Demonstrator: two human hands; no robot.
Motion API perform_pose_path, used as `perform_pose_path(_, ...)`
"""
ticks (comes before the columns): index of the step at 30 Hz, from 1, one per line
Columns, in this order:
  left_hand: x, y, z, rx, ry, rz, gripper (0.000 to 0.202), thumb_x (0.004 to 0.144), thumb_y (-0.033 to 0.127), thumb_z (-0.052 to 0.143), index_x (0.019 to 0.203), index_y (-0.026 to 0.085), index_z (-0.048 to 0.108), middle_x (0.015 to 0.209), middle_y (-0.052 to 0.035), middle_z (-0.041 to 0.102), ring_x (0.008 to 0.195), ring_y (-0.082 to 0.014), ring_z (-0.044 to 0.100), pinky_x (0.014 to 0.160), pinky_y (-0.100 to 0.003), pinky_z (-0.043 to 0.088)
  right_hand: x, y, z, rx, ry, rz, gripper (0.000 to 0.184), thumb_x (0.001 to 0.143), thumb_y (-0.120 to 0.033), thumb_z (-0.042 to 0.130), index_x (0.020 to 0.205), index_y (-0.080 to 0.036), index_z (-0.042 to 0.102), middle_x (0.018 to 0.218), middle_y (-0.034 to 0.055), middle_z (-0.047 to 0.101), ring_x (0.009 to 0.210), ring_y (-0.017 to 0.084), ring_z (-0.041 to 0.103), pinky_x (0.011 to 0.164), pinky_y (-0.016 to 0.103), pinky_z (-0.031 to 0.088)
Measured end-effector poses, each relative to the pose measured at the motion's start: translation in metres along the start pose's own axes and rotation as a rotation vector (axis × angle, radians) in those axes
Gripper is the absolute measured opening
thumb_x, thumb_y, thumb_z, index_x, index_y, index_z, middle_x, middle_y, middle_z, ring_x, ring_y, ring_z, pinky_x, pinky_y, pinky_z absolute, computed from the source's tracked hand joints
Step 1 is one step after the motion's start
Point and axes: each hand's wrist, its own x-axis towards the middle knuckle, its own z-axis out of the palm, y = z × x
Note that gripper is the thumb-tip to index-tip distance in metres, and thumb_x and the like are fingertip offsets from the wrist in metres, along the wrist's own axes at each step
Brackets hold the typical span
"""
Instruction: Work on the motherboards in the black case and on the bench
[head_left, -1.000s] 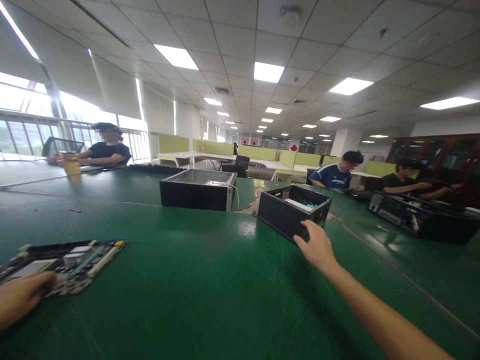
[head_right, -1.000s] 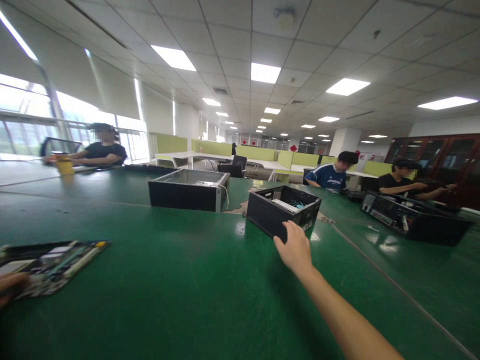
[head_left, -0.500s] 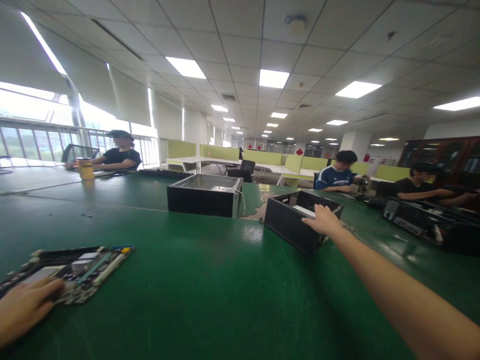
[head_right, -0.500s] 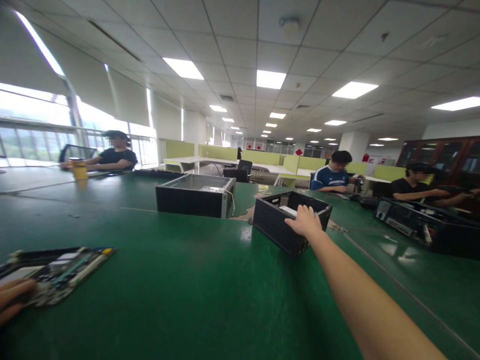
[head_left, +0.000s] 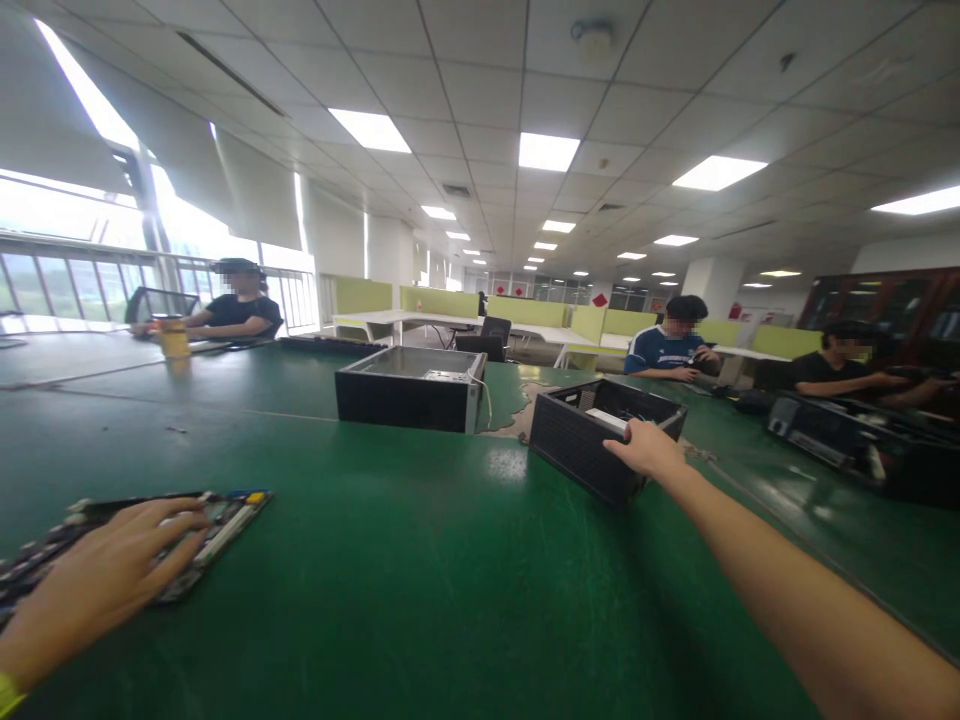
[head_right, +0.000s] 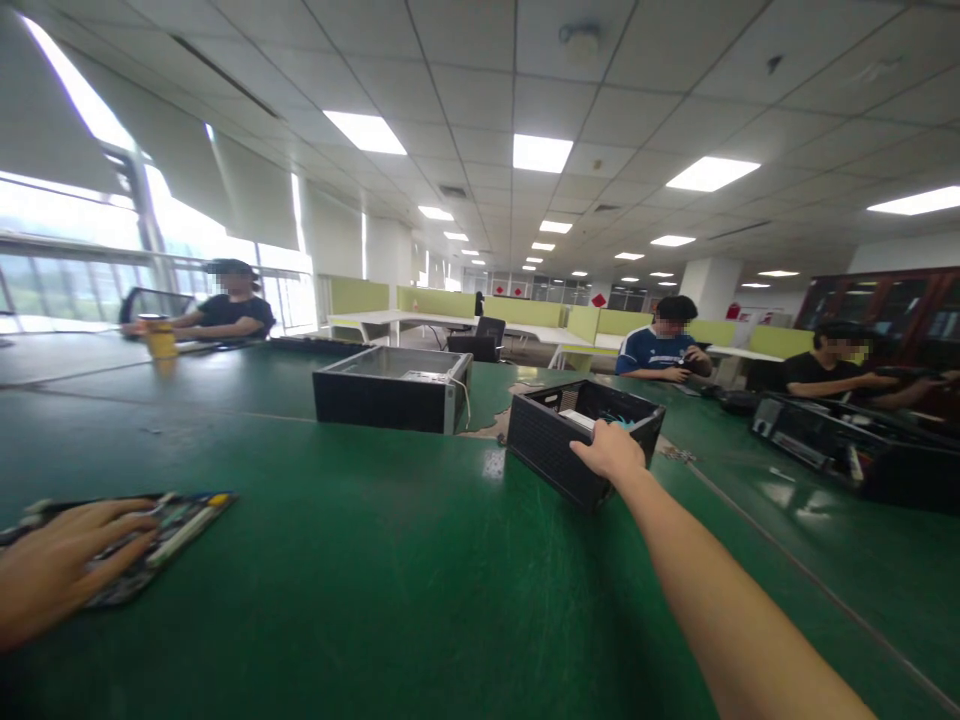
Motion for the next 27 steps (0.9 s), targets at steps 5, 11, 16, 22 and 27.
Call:
perform_pose_path(5, 0.032, 0.088, -0.007, -0.103, -0.068, 0.083, 0.032, 0.088, 0.045, 0.045, 0.098, 0.024, 0.066, 0.109, 0.003, 0.065, 0.107, -0.0176, 0.052, 0.098, -0.033, 0.038, -0.011, -0.004, -0.014, 0.02, -0.048, -0.027, 0.036, 0.077, -0.052, 0.053, 0.075, -0.019, 0.066, 0.085, 0.0107, 0.066, 0.074, 0.023, 0.064, 0.061, 0.031, 0.042)
perform_pose_path(11, 0.083, 0.242, -0.008, -0.408, -0.005, 0.257, 0.026, 0.089, 0.036, 0.046, 0.096, 0.022, 0.066, 0.108, -0.0053, 0.064, 0.105, -0.0202, 0.054, 0.094, -0.037, 0.042, -0.051, -0.006, -0.033, 0.053, -0.028, -0.072, 0.035, 0.077, -0.051, 0.052, 0.065, -0.02, 0.064, 0.07, 0.0066, 0.065, 0.069, 0.021, 0.062, 0.056, 0.028, 0.036)
perform_pose_path(16, 0.134, 0.382, -0.011, -0.593, -0.026, 0.44, 0.026, 0.092, 0.029, 0.042, 0.1, 0.018, 0.064, 0.11, -0.0071, 0.064, 0.105, -0.019, 0.054, 0.094, -0.035, 0.041, -0.108, -0.009, -0.041, 0.094, 0.07, -0.102, 0.038, 0.08, -0.051, 0.048, 0.06, -0.021, 0.058, 0.073, 0.0046, 0.064, 0.069, 0.019, 0.058, 0.056, 0.028, 0.031)
perform_pose_path(22, 0.183, 0.503, -0.015, -0.542, -0.352, 0.698, 0.038, 0.092, 0.041, 0.039, 0.097, 0.018, 0.07, 0.1, -0.0075, 0.07, 0.09, -0.0196, 0.062, 0.079, -0.03, 0.046, -0.18, -0.017, -0.051, 0.263, 0.214, -0.224, 0.042, 0.081, -0.051, 0.052, 0.053, -0.02, 0.048, 0.062, 0.0013, 0.057, 0.058, 0.014, 0.052, 0.055, 0.027, 0.03)
perform_pose_path(27, 0.17, 0.52, -0.026, -0.451, -0.595, 0.9, 0.023, 0.082, 0.034, 0.055, 0.08, 0.019, 0.072, 0.076, -0.005, 0.072, 0.065, -0.0179, 0.06, 0.058, -0.026, 0.042, -0.21, -0.016, -0.069, 0.467, 0.247, -0.398, 0.042, 0.085, -0.045, 0.051, 0.052, -0.019, 0.05, 0.054, -0.0001, 0.055, 0.056, 0.013, 0.05, 0.056, 0.025, 0.032)
